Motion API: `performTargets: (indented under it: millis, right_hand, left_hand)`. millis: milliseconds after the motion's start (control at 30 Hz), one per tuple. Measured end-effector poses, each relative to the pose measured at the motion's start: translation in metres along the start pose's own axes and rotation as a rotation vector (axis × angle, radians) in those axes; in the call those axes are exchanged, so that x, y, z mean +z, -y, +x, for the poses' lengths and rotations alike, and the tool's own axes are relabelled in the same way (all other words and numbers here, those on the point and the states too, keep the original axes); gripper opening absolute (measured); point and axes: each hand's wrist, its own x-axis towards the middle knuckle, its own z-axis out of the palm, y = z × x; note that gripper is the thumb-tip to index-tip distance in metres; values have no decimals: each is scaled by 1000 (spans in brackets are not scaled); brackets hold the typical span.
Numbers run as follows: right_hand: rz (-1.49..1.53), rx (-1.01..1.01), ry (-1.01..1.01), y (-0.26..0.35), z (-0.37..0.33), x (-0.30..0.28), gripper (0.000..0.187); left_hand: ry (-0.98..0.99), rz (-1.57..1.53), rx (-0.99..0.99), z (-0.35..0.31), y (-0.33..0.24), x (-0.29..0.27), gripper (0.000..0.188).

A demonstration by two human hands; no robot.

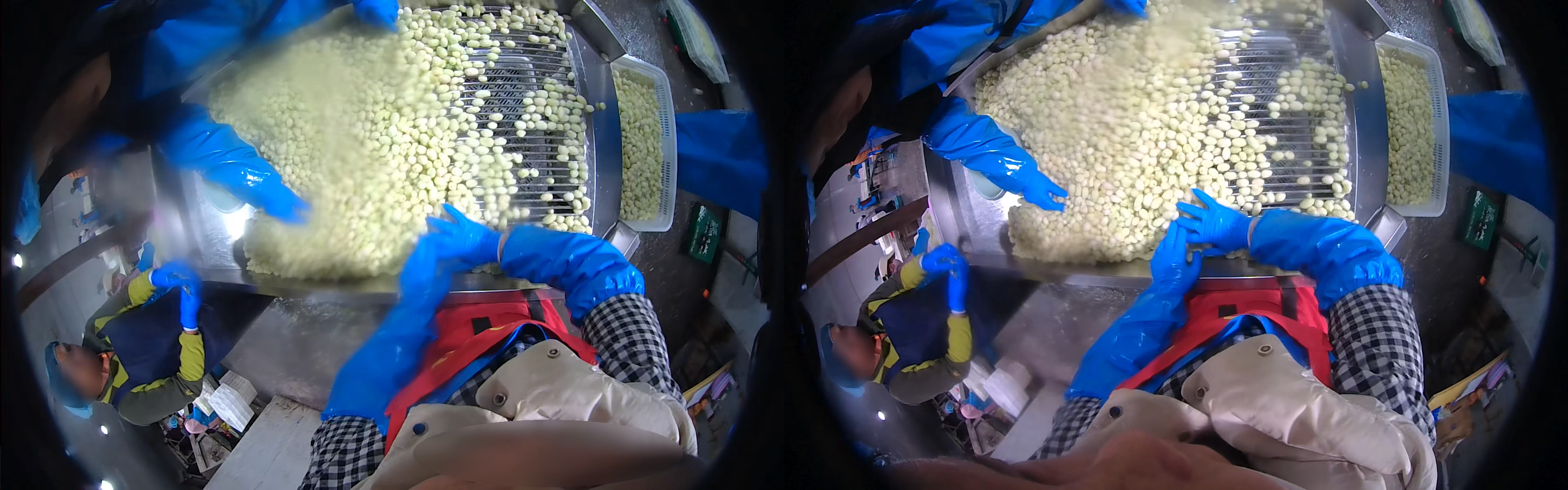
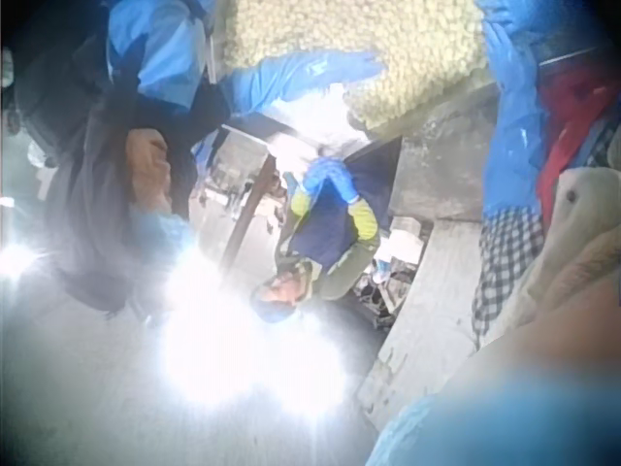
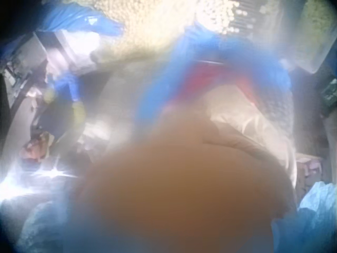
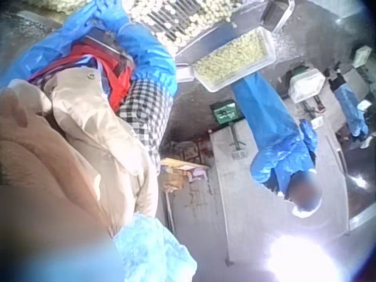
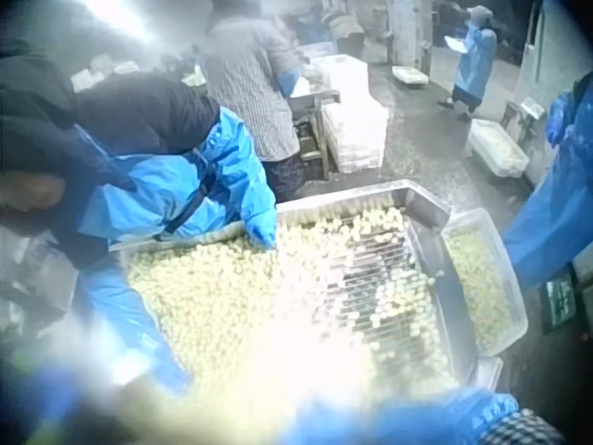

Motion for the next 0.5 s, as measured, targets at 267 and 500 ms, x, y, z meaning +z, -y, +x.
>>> performTargets:
  millis: [267,500]
  right_hand:
    - [-27,248,-5,31,-30,-22,50]
    - [-181,933,-383,-24,11,-18,20]
  left_hand:
    - [-143,85,204,-7,11,-4,59]
    - [-74,-146,113,-3,20,-17,49]
